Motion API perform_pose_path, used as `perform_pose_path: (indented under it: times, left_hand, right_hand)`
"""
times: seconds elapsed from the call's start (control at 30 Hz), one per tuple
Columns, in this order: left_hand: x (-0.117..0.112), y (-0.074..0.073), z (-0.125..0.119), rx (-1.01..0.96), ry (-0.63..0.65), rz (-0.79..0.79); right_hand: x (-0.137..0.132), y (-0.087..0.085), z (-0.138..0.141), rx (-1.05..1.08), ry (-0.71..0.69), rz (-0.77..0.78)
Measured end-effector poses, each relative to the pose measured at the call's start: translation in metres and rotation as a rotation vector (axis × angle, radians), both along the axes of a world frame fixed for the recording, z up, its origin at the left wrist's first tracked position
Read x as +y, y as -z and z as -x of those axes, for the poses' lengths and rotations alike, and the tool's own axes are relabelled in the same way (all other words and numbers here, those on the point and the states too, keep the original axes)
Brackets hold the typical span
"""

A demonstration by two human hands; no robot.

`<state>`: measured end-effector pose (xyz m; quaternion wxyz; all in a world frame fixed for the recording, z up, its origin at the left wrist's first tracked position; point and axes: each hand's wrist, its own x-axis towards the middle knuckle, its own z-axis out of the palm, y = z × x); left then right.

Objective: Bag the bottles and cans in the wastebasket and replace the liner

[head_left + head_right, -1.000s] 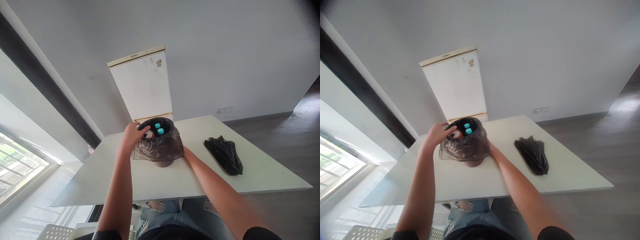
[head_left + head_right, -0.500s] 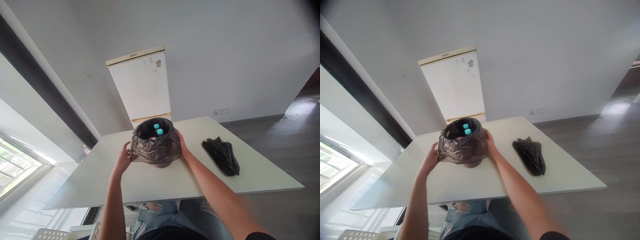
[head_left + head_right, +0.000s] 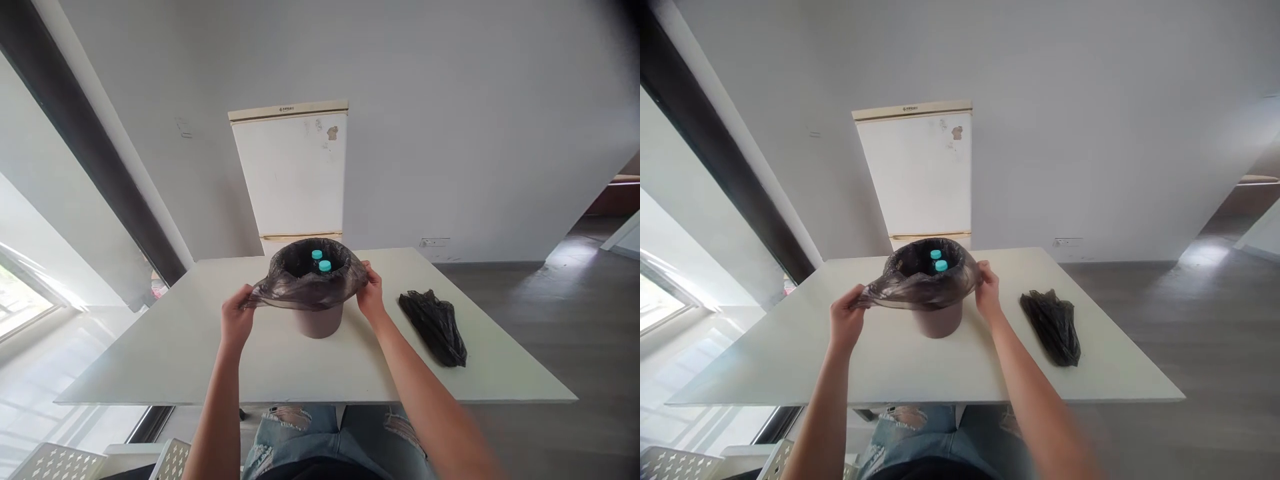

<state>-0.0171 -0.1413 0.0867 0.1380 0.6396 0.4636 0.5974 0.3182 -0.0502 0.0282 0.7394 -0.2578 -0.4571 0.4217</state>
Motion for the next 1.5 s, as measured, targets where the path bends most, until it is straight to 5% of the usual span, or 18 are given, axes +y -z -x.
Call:
perform_pose_path:
  times: [0.23, 0.4, 0.53, 0.67, 0.8, 0.93, 1.0, 1.1, 1.27, 1.5]
  left_hand:
    - [0.010, -0.051, -0.011, -0.175, -0.071, -0.240]
    - [0.032, -0.079, -0.023, -0.259, -0.062, -0.226]
    - [0.046, -0.090, -0.030, -0.419, -0.101, -0.217]
    - [0.049, -0.085, -0.025, -0.438, -0.133, -0.173]
    - [0.050, -0.057, 0.001, -0.720, -0.063, -0.065]
    - [0.057, -0.033, 0.028, -0.926, -0.148, 0.295]
    - [0.061, -0.031, 0.032, -0.898, -0.026, 0.545]
    - [0.067, -0.043, 0.026, -0.765, 0.336, 0.763]
    - [0.078, -0.076, 0.007, -0.519, 0.454, 0.462]
    - [0.069, -0.094, -0.002, -0.518, 0.283, 0.028]
  right_hand:
    - [-0.005, -0.048, -0.008, 0.095, 0.062, -0.239]
    - [-0.011, -0.093, -0.006, -0.029, 0.052, -0.074]
    - [-0.011, -0.110, -0.003, -0.106, 0.126, 0.028]
    - [-0.013, -0.104, -0.008, -0.163, 0.158, 0.085]
    - [-0.015, -0.081, -0.029, -0.064, 0.052, 0.155]
    - [-0.007, -0.065, -0.050, 0.057, -0.055, 0.331]
    - [0.002, -0.066, -0.053, 0.024, -0.122, 0.544]
    - [0.020, -0.078, -0.048, -0.182, -0.303, 0.679]
    - [0.044, -0.104, -0.032, -0.304, -0.238, 0.519]
    - [0.038, -0.119, -0.032, -0.193, -0.123, 0.292]
